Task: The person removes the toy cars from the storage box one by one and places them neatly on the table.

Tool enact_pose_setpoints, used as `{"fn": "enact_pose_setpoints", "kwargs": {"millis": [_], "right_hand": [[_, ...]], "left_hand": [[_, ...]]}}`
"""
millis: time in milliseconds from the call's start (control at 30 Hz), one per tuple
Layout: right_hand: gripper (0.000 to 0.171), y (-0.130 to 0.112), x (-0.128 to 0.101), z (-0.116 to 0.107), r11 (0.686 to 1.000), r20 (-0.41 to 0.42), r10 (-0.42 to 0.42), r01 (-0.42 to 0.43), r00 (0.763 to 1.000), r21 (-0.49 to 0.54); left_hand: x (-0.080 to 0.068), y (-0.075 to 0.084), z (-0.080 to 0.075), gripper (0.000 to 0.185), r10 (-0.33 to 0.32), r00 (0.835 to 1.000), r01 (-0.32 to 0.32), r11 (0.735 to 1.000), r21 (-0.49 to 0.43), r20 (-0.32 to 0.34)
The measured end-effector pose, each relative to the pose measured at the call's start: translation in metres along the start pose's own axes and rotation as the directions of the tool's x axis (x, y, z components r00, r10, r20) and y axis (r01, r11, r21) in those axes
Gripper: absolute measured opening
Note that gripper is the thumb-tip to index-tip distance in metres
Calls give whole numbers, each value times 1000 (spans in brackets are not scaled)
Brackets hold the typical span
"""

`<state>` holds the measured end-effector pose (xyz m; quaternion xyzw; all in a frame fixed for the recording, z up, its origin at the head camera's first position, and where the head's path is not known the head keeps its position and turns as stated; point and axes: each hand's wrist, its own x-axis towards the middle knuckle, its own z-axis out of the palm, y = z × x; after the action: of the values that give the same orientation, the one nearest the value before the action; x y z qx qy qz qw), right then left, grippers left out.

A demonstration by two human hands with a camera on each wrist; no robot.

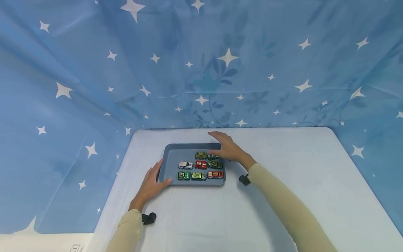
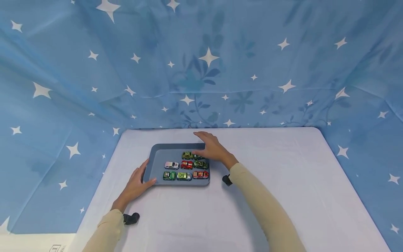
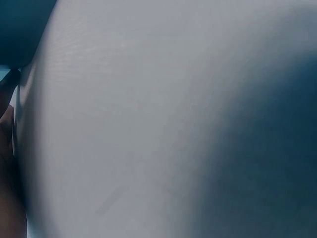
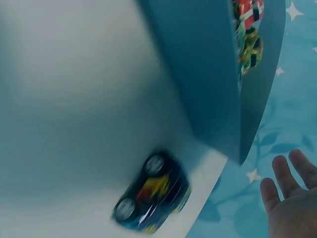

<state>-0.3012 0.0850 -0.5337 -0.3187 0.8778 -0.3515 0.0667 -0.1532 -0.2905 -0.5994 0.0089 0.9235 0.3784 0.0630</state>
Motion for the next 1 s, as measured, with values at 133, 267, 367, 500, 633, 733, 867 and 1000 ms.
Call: {"fn": "enact_pose_setpoints", "kwargs": {"millis": [133, 267, 367, 500, 633, 733, 867, 1000], "right_hand": [[85, -8, 7, 10, 1000, -1, -10, 10, 1000, 12], [85, -16, 16, 20, 999, 12, -34, 34, 999, 17], [85, -23, 22, 25, 998, 26, -57, 56, 998, 31], [83, -33, 30, 31, 995, 45, -93, 91, 995, 45], [82, -42, 36, 38, 992, 80, -123, 119, 989, 50], [81, -46, 39, 43, 990, 103, -131, 125, 986, 57], [79, -51, 43, 48, 988, 126, -142, 134, 982, 71], [77, -54, 47, 52, 990, 151, -135, 126, 979, 69]], "left_hand": [[0, -1, 2, 101, 3, 1000, -3, 1000, 4, 8], [0, -1, 2, 101, 5, 1000, -5, 1000, 8, 5], [-1, -2, 1, 101, 11, 1000, -11, 1000, 9, -2], [-1, -1, 0, 101, 13, 1000, -13, 1000, 10, -4], [-1, -1, -1, 101, 9, 1000, -9, 1000, 4, 4], [0, -2, -1, 101, 10, 1000, -10, 1000, -3, 1], [0, -2, -1, 101, 13, 1000, -13, 1000, 2, 0], [1, -2, -1, 101, 13, 1000, -13, 1000, 12, 3]]}}
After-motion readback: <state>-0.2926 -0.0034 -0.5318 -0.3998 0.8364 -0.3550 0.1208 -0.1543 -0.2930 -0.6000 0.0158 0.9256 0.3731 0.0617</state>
